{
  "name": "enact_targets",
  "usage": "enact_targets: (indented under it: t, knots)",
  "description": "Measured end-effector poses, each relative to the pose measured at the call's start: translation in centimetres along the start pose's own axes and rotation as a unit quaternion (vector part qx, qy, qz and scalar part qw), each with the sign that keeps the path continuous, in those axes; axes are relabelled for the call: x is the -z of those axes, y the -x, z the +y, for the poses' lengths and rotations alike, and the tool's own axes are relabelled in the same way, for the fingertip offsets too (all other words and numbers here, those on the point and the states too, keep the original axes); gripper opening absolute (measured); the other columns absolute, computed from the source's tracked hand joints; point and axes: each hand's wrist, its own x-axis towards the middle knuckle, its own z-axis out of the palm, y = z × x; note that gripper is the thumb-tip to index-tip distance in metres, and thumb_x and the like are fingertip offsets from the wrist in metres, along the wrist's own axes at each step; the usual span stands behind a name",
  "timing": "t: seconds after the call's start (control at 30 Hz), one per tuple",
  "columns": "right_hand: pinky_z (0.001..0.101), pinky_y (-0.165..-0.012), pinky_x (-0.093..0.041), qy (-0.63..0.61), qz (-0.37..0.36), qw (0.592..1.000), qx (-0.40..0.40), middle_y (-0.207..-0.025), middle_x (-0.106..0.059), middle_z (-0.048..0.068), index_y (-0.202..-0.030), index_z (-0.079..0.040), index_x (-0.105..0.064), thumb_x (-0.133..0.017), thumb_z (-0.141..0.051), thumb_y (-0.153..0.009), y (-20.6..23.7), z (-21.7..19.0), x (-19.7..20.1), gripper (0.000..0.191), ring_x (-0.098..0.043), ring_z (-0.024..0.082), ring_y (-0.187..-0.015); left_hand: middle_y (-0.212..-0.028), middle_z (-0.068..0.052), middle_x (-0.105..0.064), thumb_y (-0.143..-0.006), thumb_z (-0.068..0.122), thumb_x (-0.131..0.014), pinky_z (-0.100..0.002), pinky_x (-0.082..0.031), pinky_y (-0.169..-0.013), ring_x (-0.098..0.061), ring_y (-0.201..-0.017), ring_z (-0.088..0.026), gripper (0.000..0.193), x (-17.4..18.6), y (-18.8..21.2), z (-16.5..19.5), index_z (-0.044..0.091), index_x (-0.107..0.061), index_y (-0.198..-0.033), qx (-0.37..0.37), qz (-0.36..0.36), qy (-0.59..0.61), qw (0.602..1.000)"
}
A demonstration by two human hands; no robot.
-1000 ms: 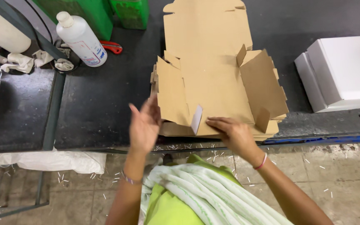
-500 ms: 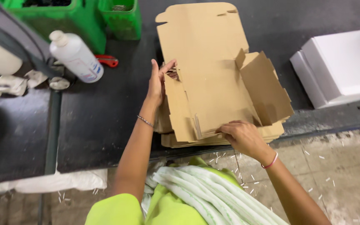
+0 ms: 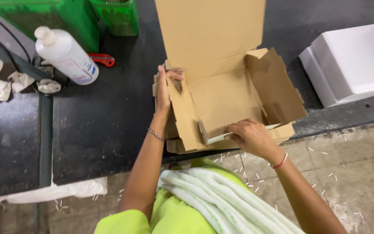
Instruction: The person sits at a workbench and folds flat cardboard box blanks into open boxes, pressing the flaps into shape. They then place white paperboard inserts into each folded box and stack the finished boxes on the bench.
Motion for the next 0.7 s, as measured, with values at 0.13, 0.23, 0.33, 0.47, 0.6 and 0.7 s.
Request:
enact_targets:
  t: [0.13,0.23,0.33,0.47,0.6,0.7]
  knots:
    - [0.0424,-0.074,-0.053,-0.005,0.003,1.000,0.016,-0.084,-0.074,0.003,-0.092,-0.015,-0.074,-0.074,-0.016,-0.080,-0.1,0.3,-0.2,0.012,-0.069,0.028,-0.083,-0.126,-0.020,-0.069,-0.105,0.057,-0.038,-0.039,-0.042,-0.113,-0.061,-0.121,-0.027,0.065,-0.1,-0.4,-0.3,0.001,-0.063,-0.083,0.047,-0.007,0.027,0.998]
    - [0.0425,-0.075,-0.053,-0.003,0.000,1.000,0.025,-0.086,-0.075,0.003,-0.091,-0.014,-0.073,-0.074,-0.014,-0.079,-0.1,0.7,-0.3,0.012,-0.070,0.028,-0.084,-0.130,-0.020,-0.065,-0.106,0.059,-0.042,-0.041,-0.041,-0.115,-0.058,-0.125,-0.028,0.063,-0.3,-0.5,-0.4,0.001,-0.061,-0.088,0.021,-0.021,-0.029,0.999]
    - [0.0427,-0.074,-0.054,0.003,-0.003,1.000,0.021,-0.087,-0.075,0.005,-0.091,-0.012,-0.073,-0.074,-0.012,-0.077,0.0,1.1,-0.5,0.014,-0.069,0.030,-0.085,-0.128,-0.018,-0.064,-0.104,0.061,-0.044,-0.043,-0.044,-0.111,-0.059,-0.125,-0.029,0.060,-0.4,-0.2,-0.7,0.003,-0.058,-0.098,0.026,-0.038,-0.006,0.999]
    - [0.0439,-0.075,-0.054,0.008,-0.015,1.000,0.026,-0.087,-0.074,0.006,-0.093,-0.010,-0.073,-0.073,-0.011,-0.076,0.1,1.6,-0.8,0.018,-0.069,0.032,-0.086,-0.125,-0.019,-0.066,-0.106,0.065,-0.040,-0.043,-0.046,-0.112,-0.061,-0.129,-0.030,0.059,-0.2,0.3,-0.5,0.007,-0.050,-0.110,0.058,-0.061,0.089,0.993]
    - [0.0455,-0.071,-0.054,-0.008,-0.034,0.999,0.009,-0.090,-0.075,0.008,-0.101,-0.012,-0.076,-0.075,-0.014,-0.079,0.0,2.0,-0.8,0.022,-0.068,0.034,-0.085,-0.132,-0.012,-0.063,-0.106,0.064,-0.030,-0.038,-0.045,-0.112,-0.059,-0.124,-0.022,0.074,1.1,1.2,2.0,0.002,-0.053,-0.139,0.090,-0.124,-0.005,0.988]
    - [0.0468,-0.069,-0.054,-0.002,-0.073,0.997,-0.009,-0.093,-0.075,0.008,-0.101,-0.012,-0.076,-0.076,-0.020,-0.082,-0.3,2.0,-0.4,0.021,-0.068,0.034,-0.087,-0.141,-0.013,-0.061,-0.105,0.059,-0.029,-0.039,-0.042,-0.115,-0.057,-0.125,-0.022,0.074,1.7,1.1,4.4,0.006,-0.042,-0.154,0.168,-0.188,-0.021,0.968]
